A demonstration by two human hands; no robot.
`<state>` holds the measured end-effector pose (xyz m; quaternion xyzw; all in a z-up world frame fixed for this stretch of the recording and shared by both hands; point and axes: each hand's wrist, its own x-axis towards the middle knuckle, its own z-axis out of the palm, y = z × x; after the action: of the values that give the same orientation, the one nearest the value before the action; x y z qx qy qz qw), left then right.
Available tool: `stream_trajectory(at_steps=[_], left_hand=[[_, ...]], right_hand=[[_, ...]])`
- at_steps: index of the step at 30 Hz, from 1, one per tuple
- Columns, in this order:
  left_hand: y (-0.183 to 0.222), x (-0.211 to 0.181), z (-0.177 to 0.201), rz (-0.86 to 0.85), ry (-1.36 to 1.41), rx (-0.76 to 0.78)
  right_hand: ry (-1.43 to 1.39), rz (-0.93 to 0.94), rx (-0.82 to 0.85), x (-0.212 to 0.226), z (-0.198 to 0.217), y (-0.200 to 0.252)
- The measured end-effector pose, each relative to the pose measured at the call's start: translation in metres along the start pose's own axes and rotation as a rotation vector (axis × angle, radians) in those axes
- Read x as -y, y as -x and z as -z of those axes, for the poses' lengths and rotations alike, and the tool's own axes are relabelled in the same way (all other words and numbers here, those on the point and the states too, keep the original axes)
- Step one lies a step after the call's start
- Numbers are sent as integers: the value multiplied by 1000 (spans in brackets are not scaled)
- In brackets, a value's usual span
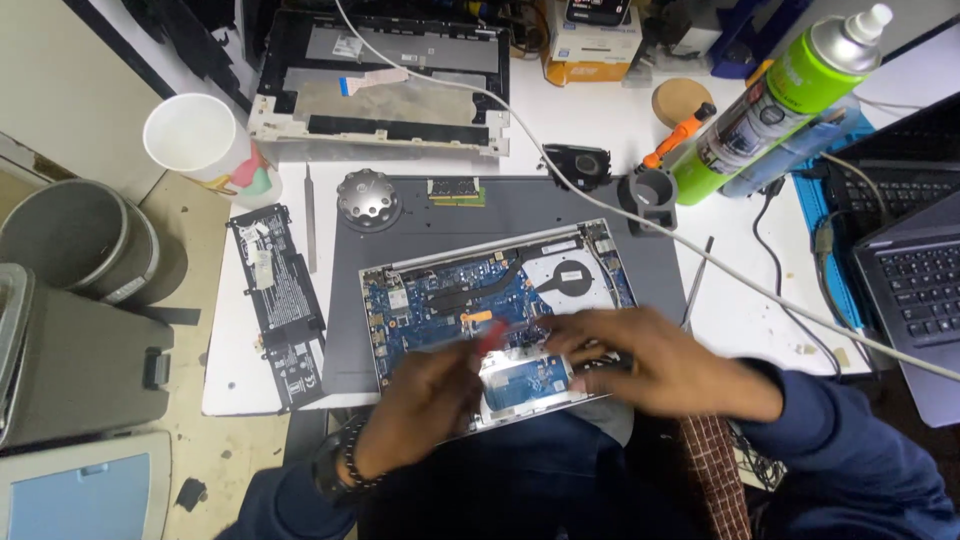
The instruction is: Repairing a laptop by unscrewing internal components and disconnecting ribbon cables
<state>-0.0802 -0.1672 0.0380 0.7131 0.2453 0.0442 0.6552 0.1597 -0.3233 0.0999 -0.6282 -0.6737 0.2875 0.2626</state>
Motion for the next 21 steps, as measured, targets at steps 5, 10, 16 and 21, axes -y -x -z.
stream_trajectory(at_steps=[5, 10, 16, 21], left_hand=[[10, -17, -32, -574, -213, 144], [11, -33, -44, -336, -254, 237], [17, -35, -46, -474, -73, 112], [27, -42, -41, -529, -105, 113]], right_hand=[[-428, -41, -193, 5, -43, 36], [-320, -20, -247, 1, -40, 36], [300, -143, -226, -93, 52, -12], [804, 138, -393, -160, 151, -113]])
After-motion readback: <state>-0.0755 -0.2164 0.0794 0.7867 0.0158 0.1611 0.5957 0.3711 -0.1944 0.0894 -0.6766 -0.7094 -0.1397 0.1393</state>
